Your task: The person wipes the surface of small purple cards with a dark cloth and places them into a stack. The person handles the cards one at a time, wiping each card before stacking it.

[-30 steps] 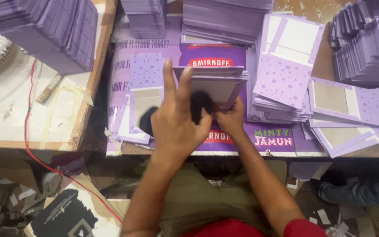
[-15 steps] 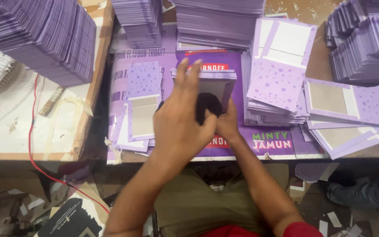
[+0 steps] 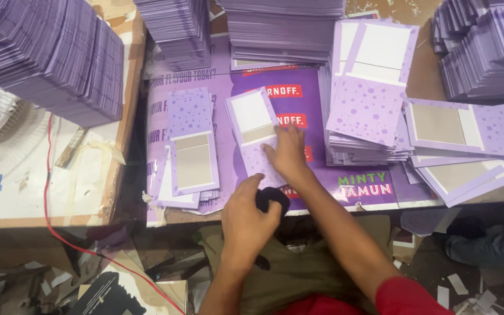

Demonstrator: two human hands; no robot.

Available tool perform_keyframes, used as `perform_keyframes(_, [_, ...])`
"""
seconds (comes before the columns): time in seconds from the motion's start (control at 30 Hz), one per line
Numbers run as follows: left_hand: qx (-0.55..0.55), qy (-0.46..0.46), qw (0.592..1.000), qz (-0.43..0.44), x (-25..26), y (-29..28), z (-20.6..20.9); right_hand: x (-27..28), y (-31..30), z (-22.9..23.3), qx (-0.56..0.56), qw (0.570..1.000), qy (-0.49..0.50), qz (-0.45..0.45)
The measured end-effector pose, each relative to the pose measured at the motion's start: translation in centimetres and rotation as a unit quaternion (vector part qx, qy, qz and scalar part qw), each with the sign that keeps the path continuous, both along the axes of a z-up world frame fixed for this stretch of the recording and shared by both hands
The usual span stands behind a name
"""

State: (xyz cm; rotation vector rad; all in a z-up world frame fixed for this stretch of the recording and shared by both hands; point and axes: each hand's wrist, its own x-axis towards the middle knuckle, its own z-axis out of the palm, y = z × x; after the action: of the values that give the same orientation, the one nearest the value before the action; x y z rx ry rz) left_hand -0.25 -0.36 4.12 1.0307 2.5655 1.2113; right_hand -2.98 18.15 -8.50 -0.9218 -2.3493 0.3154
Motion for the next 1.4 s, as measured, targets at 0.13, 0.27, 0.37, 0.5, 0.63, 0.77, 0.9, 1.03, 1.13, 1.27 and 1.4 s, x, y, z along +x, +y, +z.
perform_keyframes(0.13, [-0.145,0.01,0.989,-0.002,-2.4,1.6,-4.4,7.3,-1.4,5.0,-0.098,0.987,0.126,0.02])
perform_keyframes(0.27, [-0.217,0.017,0.976,-0.02,-3.4,2.2,-7.3,10.6,3.3,10.9,0.01,0.994,-0.023,-0.103])
perform_keyframes(0.37, [-0.247,0.035,0.968,-0.029,-3.4,2.4,-7.9,9.7,7.4,12.9,-0.117,0.981,-0.12,-0.102])
perform_keyframes(0.5, [-0.261,0.047,0.964,-0.026,-2.7,2.8,-7.8,8.8,10.6,12.7,-0.237,0.955,-0.136,-0.117])
perform_keyframes(0.63, [-0.248,0.034,0.968,-0.026,-3.3,2.3,-7.8,9.5,11.5,13.6,-0.302,0.946,-0.02,-0.114])
perform_keyframes(0.77, [-0.173,0.031,0.984,-0.021,-3.6,1.8,-7.5,14.3,10.6,18.9,-0.4,0.893,0.206,0.024])
perform_keyframes(0.9, [0.011,0.007,0.999,0.045,-2.2,-0.3,-5.0,20.1,5.1,22.5,-0.583,0.649,0.378,0.309])
perform_keyframes(1.03, [0.278,0.134,0.946,0.1,0.4,-3.3,-1.7,17.0,-2.0,15.6,-0.756,0.309,0.494,0.298])
perform_keyframes(1.13, [0.267,0.196,0.943,-0.017,0.7,-2.6,-1.5,12.4,-5.6,7.3,-0.816,0.291,0.465,0.183])
perform_keyframes(1.27, [0.112,0.108,0.977,-0.148,-1.9,3.8,-4.6,10.5,-6.1,-0.2,-0.797,0.339,0.483,0.13])
perform_keyframes(1.4, [0.037,0.096,0.977,-0.188,-2.9,5.2,-7.7,10.7,-4.8,-3.9,-0.844,0.315,0.418,0.115])
